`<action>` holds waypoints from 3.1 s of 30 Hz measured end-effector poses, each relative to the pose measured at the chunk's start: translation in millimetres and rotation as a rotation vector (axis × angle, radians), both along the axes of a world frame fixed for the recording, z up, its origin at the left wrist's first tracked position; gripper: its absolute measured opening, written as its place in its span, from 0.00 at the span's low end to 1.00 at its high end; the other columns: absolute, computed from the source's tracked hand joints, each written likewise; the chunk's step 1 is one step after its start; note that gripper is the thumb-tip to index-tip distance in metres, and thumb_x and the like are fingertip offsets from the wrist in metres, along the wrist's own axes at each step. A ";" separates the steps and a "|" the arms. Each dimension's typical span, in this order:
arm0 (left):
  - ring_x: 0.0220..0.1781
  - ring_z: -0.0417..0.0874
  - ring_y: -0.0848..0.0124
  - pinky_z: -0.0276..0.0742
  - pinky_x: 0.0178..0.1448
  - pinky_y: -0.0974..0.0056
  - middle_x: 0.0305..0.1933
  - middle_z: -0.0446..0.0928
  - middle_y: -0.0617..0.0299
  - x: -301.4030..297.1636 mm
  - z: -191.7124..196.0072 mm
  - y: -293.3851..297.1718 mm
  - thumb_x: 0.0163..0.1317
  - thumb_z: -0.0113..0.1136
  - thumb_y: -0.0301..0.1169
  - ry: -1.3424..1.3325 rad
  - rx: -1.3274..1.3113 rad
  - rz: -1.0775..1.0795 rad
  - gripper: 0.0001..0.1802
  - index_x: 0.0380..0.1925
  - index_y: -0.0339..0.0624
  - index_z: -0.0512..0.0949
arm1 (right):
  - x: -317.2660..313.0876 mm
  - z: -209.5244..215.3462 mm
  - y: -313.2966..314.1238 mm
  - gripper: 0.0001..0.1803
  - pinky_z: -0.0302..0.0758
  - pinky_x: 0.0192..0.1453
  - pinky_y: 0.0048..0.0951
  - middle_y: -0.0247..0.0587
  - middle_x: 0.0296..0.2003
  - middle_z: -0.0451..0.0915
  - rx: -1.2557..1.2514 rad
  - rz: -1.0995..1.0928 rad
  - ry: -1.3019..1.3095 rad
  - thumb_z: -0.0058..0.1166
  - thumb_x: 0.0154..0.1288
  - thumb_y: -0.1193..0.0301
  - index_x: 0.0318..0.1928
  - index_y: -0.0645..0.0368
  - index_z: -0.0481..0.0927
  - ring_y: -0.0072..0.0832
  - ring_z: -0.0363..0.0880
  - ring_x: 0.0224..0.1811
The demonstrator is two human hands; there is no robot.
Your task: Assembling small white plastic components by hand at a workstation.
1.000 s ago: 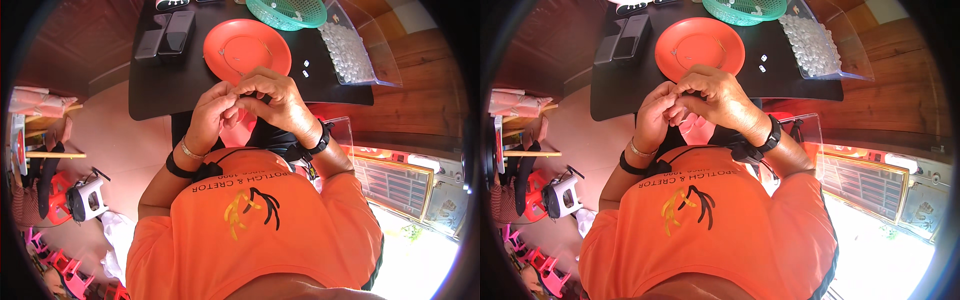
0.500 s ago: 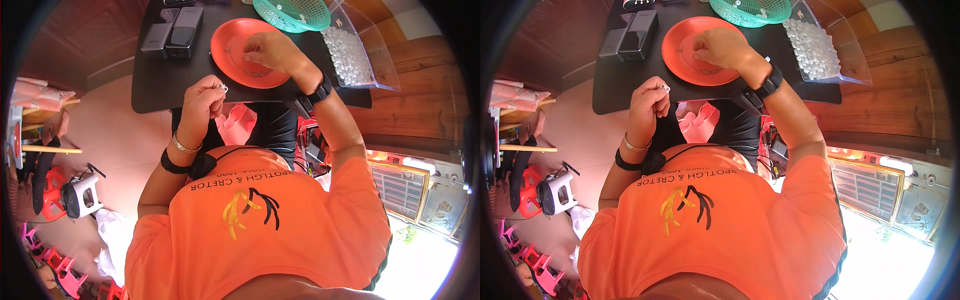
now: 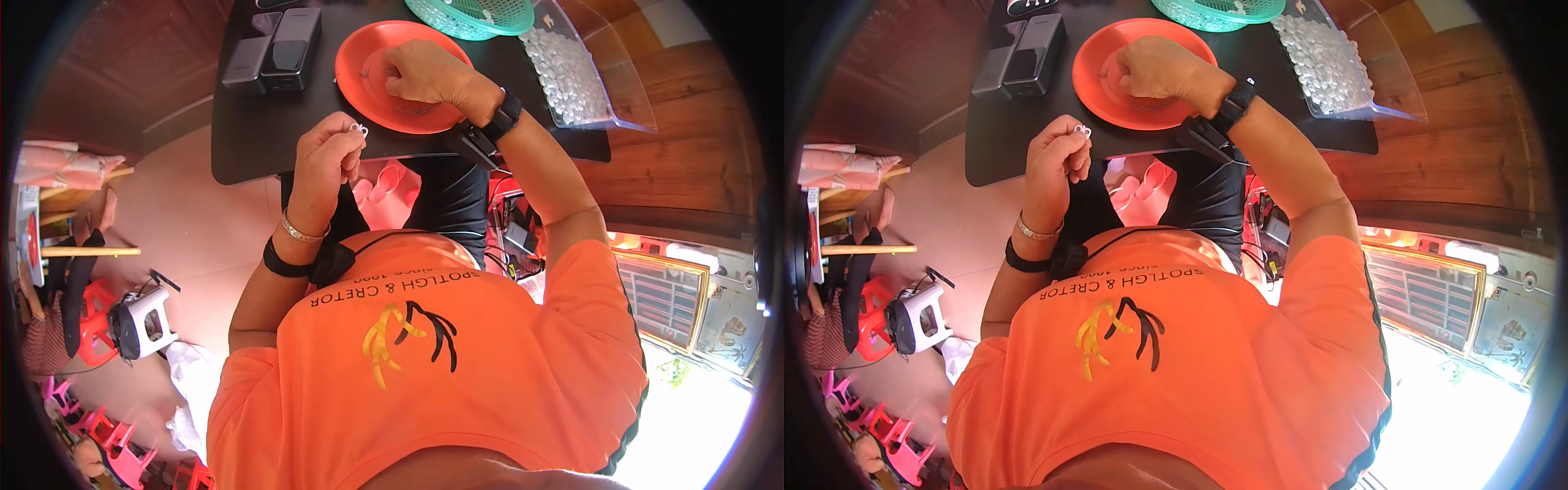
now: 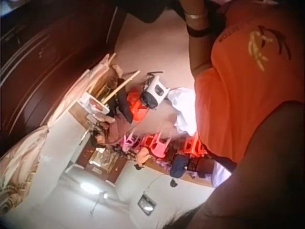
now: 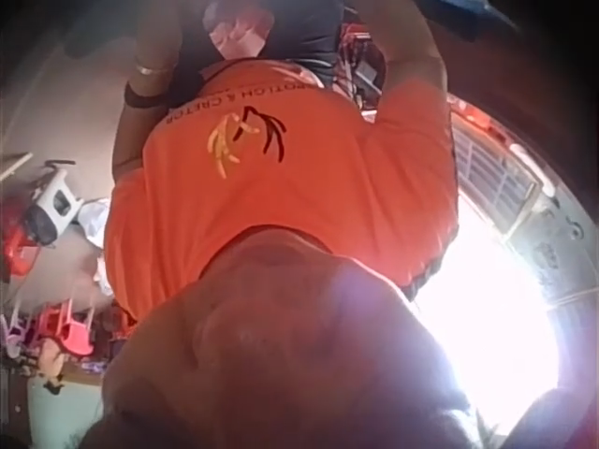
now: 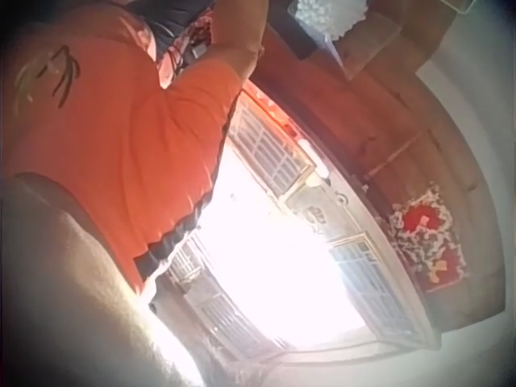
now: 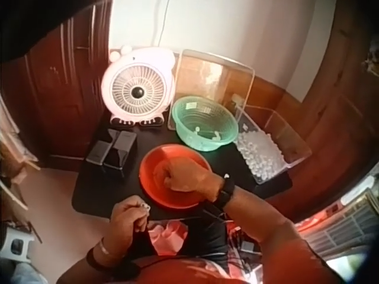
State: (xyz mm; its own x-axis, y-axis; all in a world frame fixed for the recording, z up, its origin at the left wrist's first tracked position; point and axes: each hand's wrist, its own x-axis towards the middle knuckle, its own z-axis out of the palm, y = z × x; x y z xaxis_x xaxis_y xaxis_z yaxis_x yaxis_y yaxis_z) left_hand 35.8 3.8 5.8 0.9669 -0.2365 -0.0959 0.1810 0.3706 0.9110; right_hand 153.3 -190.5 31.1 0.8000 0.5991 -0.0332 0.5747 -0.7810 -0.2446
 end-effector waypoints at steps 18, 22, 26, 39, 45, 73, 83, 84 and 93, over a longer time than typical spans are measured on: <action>0.18 0.59 0.83 0.56 0.23 0.74 0.16 0.63 0.70 -11.8 29.2 -26.1 0.62 0.49 0.30 -0.264 0.165 -0.061 0.11 0.22 0.36 0.70 | -102.1 28.2 -13.8 0.09 0.74 0.34 0.18 0.32 0.28 0.79 1.240 -0.171 0.727 0.56 0.65 0.69 0.37 0.63 0.79 0.16 0.76 0.29; 0.19 0.59 0.83 0.56 0.23 0.74 0.16 0.63 0.69 -13.0 31.7 -29.5 0.62 0.48 0.30 -0.264 0.146 -0.072 0.11 0.22 0.36 0.70 | -105.6 24.5 -13.1 0.11 0.72 0.32 0.16 0.31 0.27 0.78 1.235 -0.121 0.720 0.57 0.65 0.66 0.36 0.63 0.79 0.15 0.74 0.28; 0.19 0.59 0.83 0.56 0.24 0.74 0.16 0.63 0.69 -14.0 29.9 -30.1 0.62 0.48 0.30 -0.261 0.155 -0.073 0.12 0.21 0.36 0.69 | -106.7 20.9 -13.2 0.10 0.72 0.33 0.18 0.29 0.26 0.77 1.221 -0.136 0.709 0.57 0.65 0.65 0.35 0.61 0.79 0.15 0.74 0.29; 0.19 0.58 0.83 0.55 0.23 0.73 0.16 0.61 0.70 -16.9 27.1 -29.0 0.62 0.48 0.30 -0.280 0.216 -0.064 0.13 0.19 0.38 0.65 | -111.7 23.4 -11.0 0.09 0.72 0.35 0.19 0.28 0.26 0.76 1.121 -0.120 0.642 0.56 0.66 0.69 0.35 0.62 0.78 0.15 0.73 0.29; 0.18 0.60 0.82 0.53 0.23 0.74 0.18 0.60 0.69 -19.5 27.9 -30.0 0.62 0.46 0.28 -0.343 0.328 -0.066 0.11 0.21 0.39 0.65 | -115.3 25.3 -10.0 0.08 0.73 0.34 0.20 0.30 0.23 0.77 0.957 -0.124 0.446 0.56 0.65 0.70 0.32 0.62 0.77 0.16 0.74 0.27; 0.17 0.58 0.83 0.57 0.21 0.76 0.17 0.61 0.71 16.6 -21.8 -11.6 0.62 0.47 0.27 -0.071 -0.118 0.024 0.09 0.22 0.40 0.68 | 134.8 15.2 -99.5 0.10 0.71 0.34 0.42 0.48 0.27 0.80 -0.301 -0.278 0.013 0.50 0.52 0.69 0.32 0.59 0.81 0.43 0.78 0.31; 0.17 0.59 0.83 0.57 0.22 0.76 0.17 0.62 0.71 18.4 -19.6 -10.6 0.61 0.47 0.27 -0.093 -0.085 0.016 0.10 0.21 0.40 0.67 | 121.7 50.0 -100.6 0.15 0.74 0.39 0.35 0.44 0.28 0.81 -0.110 -0.314 0.050 0.50 0.60 0.62 0.37 0.62 0.82 0.36 0.80 0.32; 0.17 0.59 0.83 0.57 0.22 0.76 0.17 0.62 0.71 18.5 -18.6 -12.6 0.61 0.47 0.27 -0.102 -0.084 0.005 0.10 0.21 0.40 0.67 | 121.4 46.8 -112.3 0.15 0.74 0.39 0.35 0.44 0.28 0.81 -0.106 -0.325 0.042 0.50 0.60 0.62 0.37 0.62 0.82 0.36 0.80 0.32; 0.17 0.60 0.82 0.55 0.22 0.75 0.16 0.62 0.69 9.3 3.8 -15.5 0.62 0.46 0.29 -0.132 0.048 -0.032 0.11 0.21 0.40 0.67 | -17.9 71.2 -70.9 0.19 0.74 0.35 0.18 0.32 0.31 0.81 0.849 -0.203 0.306 0.46 0.71 0.64 0.56 0.61 0.75 0.17 0.76 0.29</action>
State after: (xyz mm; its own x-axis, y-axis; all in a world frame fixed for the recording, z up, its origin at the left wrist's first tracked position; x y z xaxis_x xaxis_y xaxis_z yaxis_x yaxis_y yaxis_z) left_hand 45.1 -11.7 9.7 0.9638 -0.2658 0.0202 0.0691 0.3223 0.9441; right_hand 135.4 -261.4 102.3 0.9212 0.3683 0.1257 0.2622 -0.3487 -0.8998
